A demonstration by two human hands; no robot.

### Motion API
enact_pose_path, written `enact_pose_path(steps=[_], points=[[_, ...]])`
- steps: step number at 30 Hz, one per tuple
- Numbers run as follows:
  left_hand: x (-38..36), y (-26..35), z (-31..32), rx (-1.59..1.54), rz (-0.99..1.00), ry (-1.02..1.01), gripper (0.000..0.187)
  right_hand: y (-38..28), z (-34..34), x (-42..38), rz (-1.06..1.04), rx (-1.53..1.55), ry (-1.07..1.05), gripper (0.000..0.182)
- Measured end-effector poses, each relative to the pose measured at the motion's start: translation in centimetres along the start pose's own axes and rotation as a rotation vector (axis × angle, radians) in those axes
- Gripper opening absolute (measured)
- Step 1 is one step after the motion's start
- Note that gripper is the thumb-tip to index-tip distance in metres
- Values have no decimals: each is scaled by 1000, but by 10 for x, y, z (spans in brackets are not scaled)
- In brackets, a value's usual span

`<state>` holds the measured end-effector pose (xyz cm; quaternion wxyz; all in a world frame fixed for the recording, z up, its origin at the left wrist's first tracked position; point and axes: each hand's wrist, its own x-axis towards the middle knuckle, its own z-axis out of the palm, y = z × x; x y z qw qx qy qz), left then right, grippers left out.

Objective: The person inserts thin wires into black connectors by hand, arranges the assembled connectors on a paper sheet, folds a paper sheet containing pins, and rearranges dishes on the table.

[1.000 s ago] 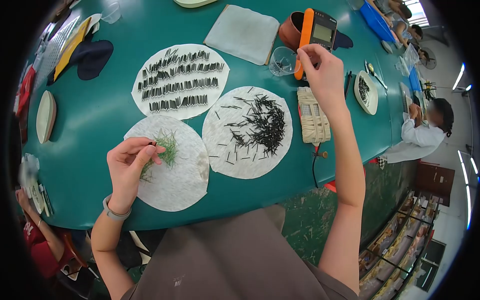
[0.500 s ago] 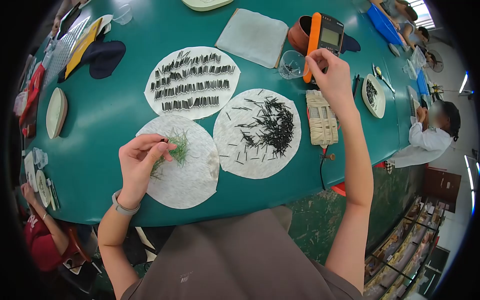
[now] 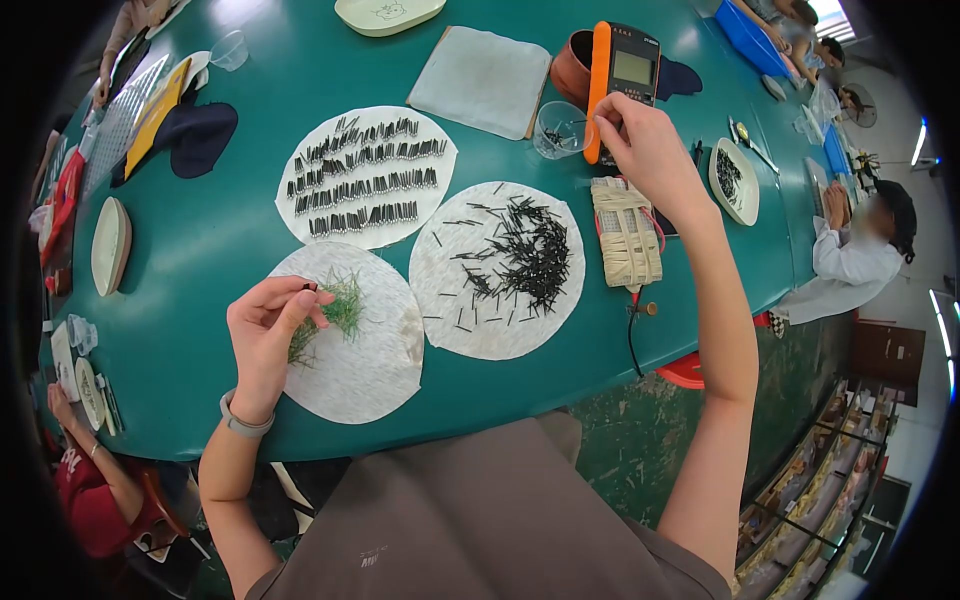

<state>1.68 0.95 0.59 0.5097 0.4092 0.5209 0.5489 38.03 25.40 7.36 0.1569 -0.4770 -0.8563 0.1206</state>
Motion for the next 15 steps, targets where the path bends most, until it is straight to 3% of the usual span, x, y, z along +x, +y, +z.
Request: enact_pose_path(steps=[15], points=[[0, 5, -1, 65, -13, -8, 18, -11, 1, 7, -69, -59, -27, 17]])
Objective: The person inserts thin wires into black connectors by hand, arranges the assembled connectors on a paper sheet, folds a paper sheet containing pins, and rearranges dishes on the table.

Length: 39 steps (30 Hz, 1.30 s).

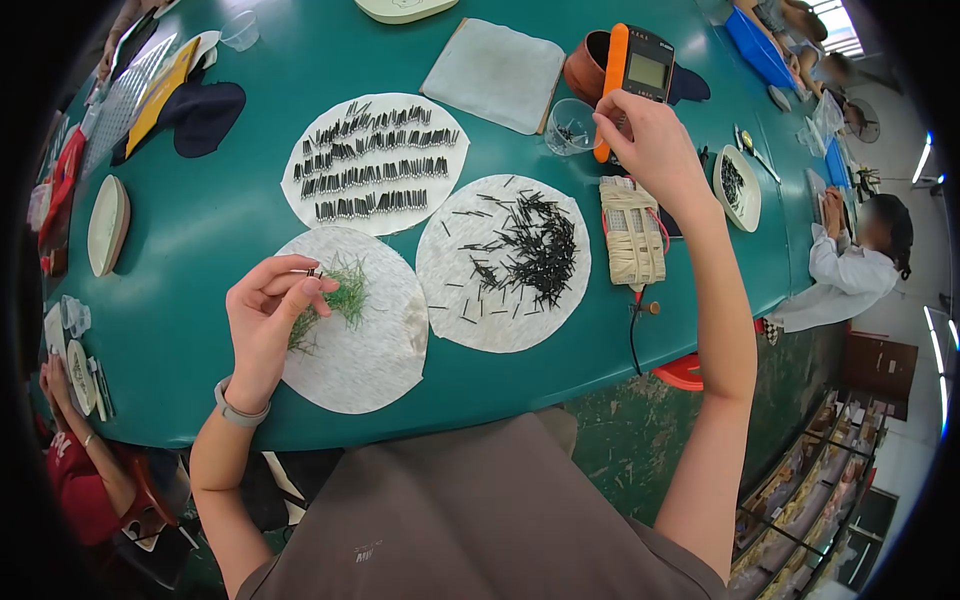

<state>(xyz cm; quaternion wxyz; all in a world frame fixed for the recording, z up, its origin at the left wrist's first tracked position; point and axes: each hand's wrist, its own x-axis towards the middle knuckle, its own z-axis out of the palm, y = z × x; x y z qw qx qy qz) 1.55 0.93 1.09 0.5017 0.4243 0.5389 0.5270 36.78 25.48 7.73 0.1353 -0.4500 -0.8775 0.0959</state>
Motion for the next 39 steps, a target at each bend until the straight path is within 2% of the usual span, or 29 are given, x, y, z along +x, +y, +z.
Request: enact_pose_path(steps=[5, 7, 10, 11, 13, 18, 21, 29, 39], points=[[-1, -1, 1, -31, 5, -22, 19, -9, -3, -5, -39, 73, 85, 14], [-1, 2, -1, -58, -12, -13, 20, -46, 5, -21, 85, 362, 61, 10], [-1, 4, 2, -118, -53, -36, 22, -118, 25, -45, 10, 596, -278, 8], [-1, 4, 3, -138, -50, -37, 22, -136, 36, -48, -112, 558, -332, 10], [-3, 2, 3, -167, -53, -39, 22, -159, 61, -52, -192, 553, -412, 15], [-4, 0, -1, -159, 27, -129, 27, -184, 89, -50, -21, 955, -365, 25], [-5, 0, 0, -177, 27, -176, 29, -188, 89, -47, 48, 1135, -445, 22], [-9, 4, 4, -91, 38, -190, 33, -192, 93, -46, -13, 1165, -400, 15], [-11, -7, 8, 308, 355, -5, 29, -198, 94, -46, 36, 1074, -376, 13]])
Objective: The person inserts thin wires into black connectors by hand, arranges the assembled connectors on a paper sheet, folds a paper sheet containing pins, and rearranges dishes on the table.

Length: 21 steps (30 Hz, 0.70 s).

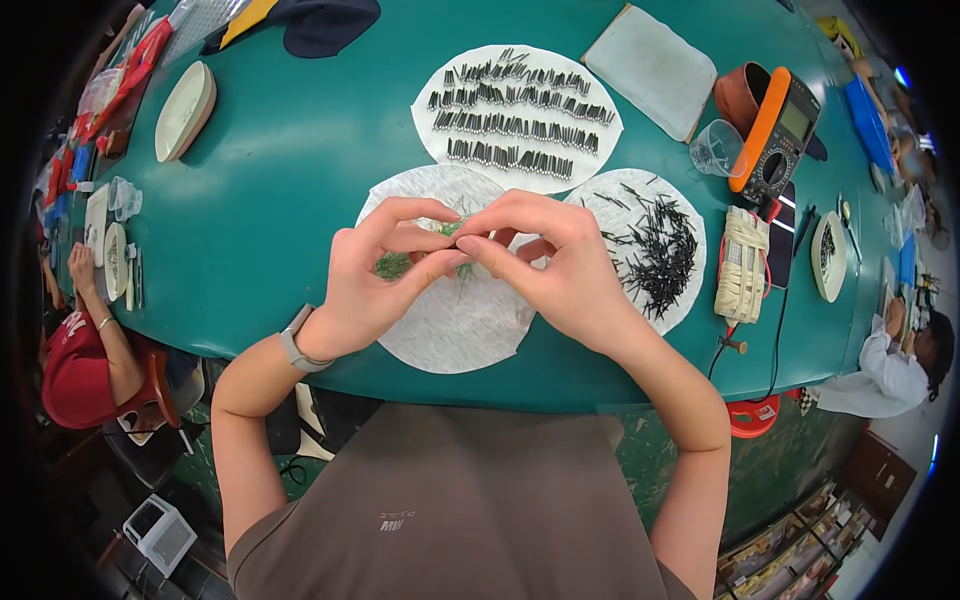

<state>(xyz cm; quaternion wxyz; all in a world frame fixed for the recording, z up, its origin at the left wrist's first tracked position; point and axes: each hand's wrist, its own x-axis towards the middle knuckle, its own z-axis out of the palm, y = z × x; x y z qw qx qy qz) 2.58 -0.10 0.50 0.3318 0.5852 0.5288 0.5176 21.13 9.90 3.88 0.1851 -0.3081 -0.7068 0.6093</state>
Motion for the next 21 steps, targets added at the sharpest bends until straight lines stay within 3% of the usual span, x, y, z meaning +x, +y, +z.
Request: enact_pose_path(steps=[6, 11, 13, 21], points=[[4, 2, -5, 40, -24, -44, 31, -8, -1, 6, -85, -154, 9, 10], [13, 3, -11, -136, -140, 55, 27, -11, -62, 75, -182, -341, 230, 19], [13, 1, -13, -173, -160, 29, 26, 5, -98, 121, -10, -439, 170, 25], [14, 0, -17, -158, -176, -11, 24, 36, -127, 176, 159, -485, 30, 25]])
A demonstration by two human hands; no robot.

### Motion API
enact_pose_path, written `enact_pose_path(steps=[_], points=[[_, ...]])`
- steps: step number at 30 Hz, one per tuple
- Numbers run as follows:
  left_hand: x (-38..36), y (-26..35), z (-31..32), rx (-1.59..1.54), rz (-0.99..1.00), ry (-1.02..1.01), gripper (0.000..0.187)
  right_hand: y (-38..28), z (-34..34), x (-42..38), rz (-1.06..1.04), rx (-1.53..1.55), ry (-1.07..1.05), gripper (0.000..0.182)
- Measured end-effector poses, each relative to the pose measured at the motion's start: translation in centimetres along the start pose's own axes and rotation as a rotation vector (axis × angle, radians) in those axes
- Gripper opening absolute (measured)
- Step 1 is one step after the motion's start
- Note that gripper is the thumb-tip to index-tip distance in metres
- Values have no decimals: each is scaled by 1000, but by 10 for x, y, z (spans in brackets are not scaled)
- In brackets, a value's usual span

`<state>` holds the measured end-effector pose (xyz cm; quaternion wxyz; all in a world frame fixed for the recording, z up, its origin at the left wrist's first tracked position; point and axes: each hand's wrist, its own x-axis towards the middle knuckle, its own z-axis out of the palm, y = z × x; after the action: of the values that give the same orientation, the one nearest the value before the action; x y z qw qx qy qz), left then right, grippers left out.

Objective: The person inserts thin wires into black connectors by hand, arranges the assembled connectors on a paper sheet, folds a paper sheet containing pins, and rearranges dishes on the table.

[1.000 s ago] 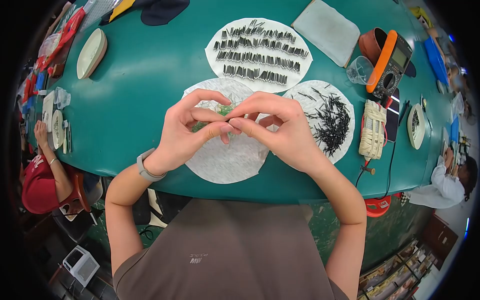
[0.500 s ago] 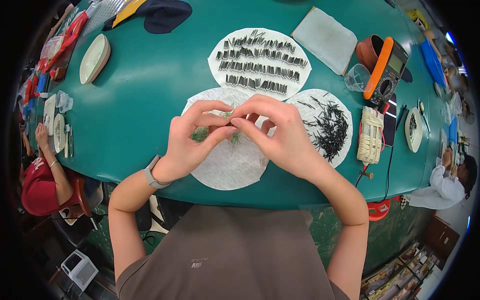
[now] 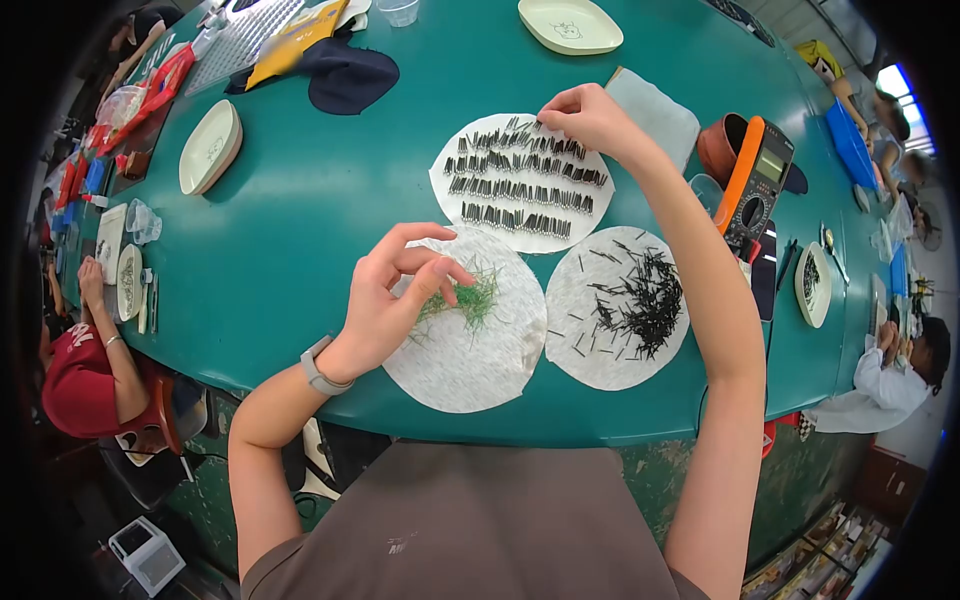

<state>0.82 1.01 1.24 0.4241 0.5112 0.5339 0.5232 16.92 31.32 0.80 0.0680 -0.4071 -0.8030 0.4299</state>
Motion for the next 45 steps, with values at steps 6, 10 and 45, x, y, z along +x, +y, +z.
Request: enact_pose_path(steps=[6, 10, 45], points=[[1, -1, 0, 3, 1, -6, 23, -14, 4, -9, -12, -53, 86, 27], [2, -3, 0, 0, 33, 34, 21, -6, 10, -11, -66, -87, 185, 27], [111, -31, -35, 890, 77, 150, 15, 36, -49, -253, -401, -273, 354, 27]])
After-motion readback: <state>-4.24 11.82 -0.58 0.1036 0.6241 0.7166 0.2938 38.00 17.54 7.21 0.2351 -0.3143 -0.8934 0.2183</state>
